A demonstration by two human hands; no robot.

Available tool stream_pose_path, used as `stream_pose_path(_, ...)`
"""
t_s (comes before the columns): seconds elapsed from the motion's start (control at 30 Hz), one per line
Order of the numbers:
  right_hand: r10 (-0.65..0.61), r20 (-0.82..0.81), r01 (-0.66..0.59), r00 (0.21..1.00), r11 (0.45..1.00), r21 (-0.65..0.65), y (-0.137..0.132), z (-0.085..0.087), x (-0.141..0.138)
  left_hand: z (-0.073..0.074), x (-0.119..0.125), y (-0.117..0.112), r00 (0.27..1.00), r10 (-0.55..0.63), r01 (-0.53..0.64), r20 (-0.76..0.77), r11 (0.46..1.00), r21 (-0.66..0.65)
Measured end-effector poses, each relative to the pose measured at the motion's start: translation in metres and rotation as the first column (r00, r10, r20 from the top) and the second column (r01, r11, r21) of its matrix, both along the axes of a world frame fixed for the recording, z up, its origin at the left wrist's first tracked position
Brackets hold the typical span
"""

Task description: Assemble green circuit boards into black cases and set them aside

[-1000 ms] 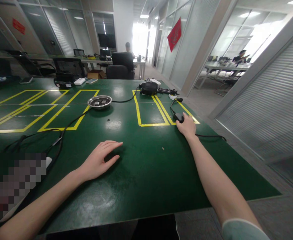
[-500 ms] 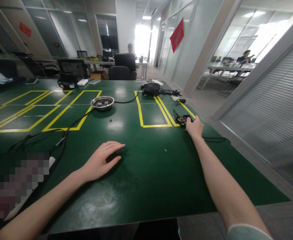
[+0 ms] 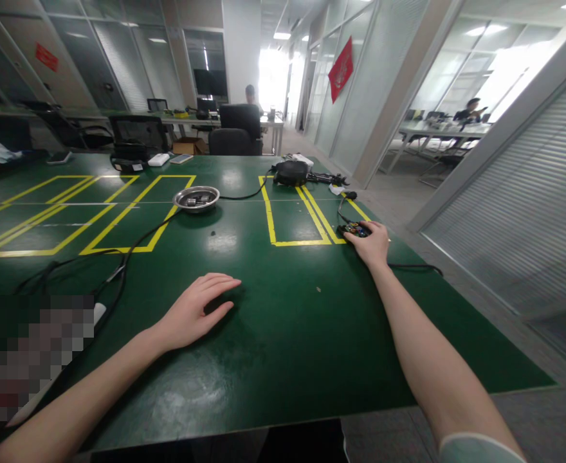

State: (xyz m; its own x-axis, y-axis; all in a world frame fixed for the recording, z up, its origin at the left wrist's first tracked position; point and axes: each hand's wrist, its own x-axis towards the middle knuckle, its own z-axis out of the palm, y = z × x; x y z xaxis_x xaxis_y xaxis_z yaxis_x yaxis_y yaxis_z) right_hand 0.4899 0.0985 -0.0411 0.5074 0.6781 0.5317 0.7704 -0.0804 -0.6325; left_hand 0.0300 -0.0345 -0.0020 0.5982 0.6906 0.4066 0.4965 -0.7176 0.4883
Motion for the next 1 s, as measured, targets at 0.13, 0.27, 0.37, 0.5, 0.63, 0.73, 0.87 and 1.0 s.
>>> stream_pose_path(0.13, -0.097, 0.033, 0.099, 0.995, 0.993, -0.063, 0.000, 0.000, -0.001, 0.000, 0.000, -0.001, 1.000, -0.006, 0.006, 0.001, 1.000, 0.001)
stream_pose_path(0.27, -0.086, 0.104, 0.105, 0.991, 0.976, -0.191, 0.000, 0.000, -0.007, 0.001, 0.002, -0.001, 1.000, -0.013, 0.013, 0.003, 1.000, 0.008)
stream_pose_path(0.37, -0.020, 0.140, 0.055, 0.990, 0.965, -0.257, 0.000, 0.002, -0.015, 0.001, 0.002, -0.001, 1.000, -0.015, 0.015, 0.004, 1.000, 0.013)
stream_pose_path(0.5, 0.093, 0.120, -0.052, 0.988, 0.952, -0.302, 0.000, 0.006, -0.028, 0.001, 0.002, 0.000, 1.000, -0.018, 0.017, 0.004, 1.000, 0.014)
stream_pose_path(0.63, 0.093, 0.140, -0.056, 0.986, 0.966, -0.252, 0.000, 0.005, -0.031, 0.001, 0.002, 0.000, 1.000, -0.023, 0.022, 0.007, 1.000, 0.012)
stream_pose_path(0.73, 0.050, 0.168, -0.014, 0.985, 0.979, -0.205, -0.001, 0.004, -0.025, 0.001, 0.002, 0.000, 1.000, -0.022, 0.022, 0.005, 1.000, 0.011)
stream_pose_path(0.87, -0.041, 0.206, 0.082, 0.978, 0.977, -0.194, -0.002, 0.005, -0.017, 0.000, 0.002, 0.000, 1.000, -0.017, 0.017, 0.004, 1.000, 0.011)
stream_pose_path(1.0, -0.060, 0.196, 0.129, 0.979, 0.923, -0.362, -0.005, 0.013, -0.020, -0.001, 0.002, 0.000, 1.000, -0.020, 0.020, -0.009, 1.000, 0.002)
